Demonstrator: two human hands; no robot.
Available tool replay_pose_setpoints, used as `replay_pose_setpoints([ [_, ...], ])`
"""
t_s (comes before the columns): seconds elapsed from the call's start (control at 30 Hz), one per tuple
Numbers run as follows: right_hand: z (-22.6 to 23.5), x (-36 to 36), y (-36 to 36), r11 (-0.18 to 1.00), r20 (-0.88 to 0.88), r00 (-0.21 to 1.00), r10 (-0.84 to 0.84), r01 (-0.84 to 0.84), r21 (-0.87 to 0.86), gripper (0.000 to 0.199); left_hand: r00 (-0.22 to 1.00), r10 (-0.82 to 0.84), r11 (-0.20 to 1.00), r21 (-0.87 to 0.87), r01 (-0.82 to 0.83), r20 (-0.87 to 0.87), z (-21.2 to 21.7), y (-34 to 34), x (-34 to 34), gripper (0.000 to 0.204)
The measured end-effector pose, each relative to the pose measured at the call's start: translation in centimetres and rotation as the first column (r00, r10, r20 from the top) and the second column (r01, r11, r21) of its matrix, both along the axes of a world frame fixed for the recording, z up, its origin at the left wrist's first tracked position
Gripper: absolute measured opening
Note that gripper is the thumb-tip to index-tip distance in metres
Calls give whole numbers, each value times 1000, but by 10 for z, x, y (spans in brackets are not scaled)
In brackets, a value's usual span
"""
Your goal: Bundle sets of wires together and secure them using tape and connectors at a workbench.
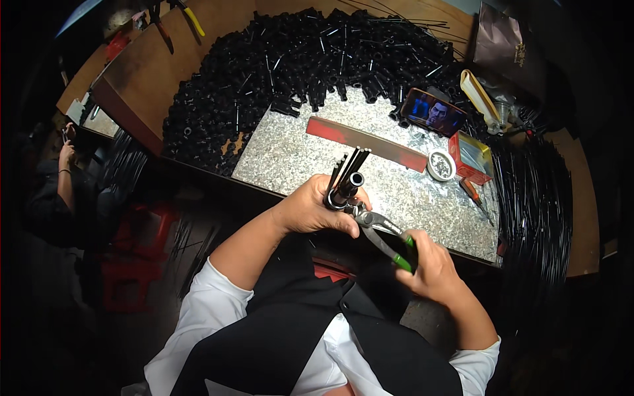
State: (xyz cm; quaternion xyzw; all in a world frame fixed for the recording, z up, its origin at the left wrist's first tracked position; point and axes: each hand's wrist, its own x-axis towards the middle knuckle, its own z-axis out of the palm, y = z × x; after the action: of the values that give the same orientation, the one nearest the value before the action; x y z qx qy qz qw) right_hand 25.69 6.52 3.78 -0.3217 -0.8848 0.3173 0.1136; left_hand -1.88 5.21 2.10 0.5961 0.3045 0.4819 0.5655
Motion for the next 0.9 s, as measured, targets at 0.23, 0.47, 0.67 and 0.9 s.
replay_pose_setpoints([
  [0.23,5,-6,8,950,29,999,-43,32,311,68,1000,4,1000,-9,-4,4,-3,-3,3,37],
  [0.47,1,-9,14,994,-4,994,105,-105,32,62,999,41,998,-43,-41,12,-15,-2,1,52],
  [0.67,-19,-18,13,995,-82,993,88,-92,-41,54,973,154,988,-43,-149,171,-21,-6,7,54],
  [0.9,-25,-22,12,990,-126,987,101,-113,-89,54,945,205,978,-83,-190,256,-18,-10,12,61],
])
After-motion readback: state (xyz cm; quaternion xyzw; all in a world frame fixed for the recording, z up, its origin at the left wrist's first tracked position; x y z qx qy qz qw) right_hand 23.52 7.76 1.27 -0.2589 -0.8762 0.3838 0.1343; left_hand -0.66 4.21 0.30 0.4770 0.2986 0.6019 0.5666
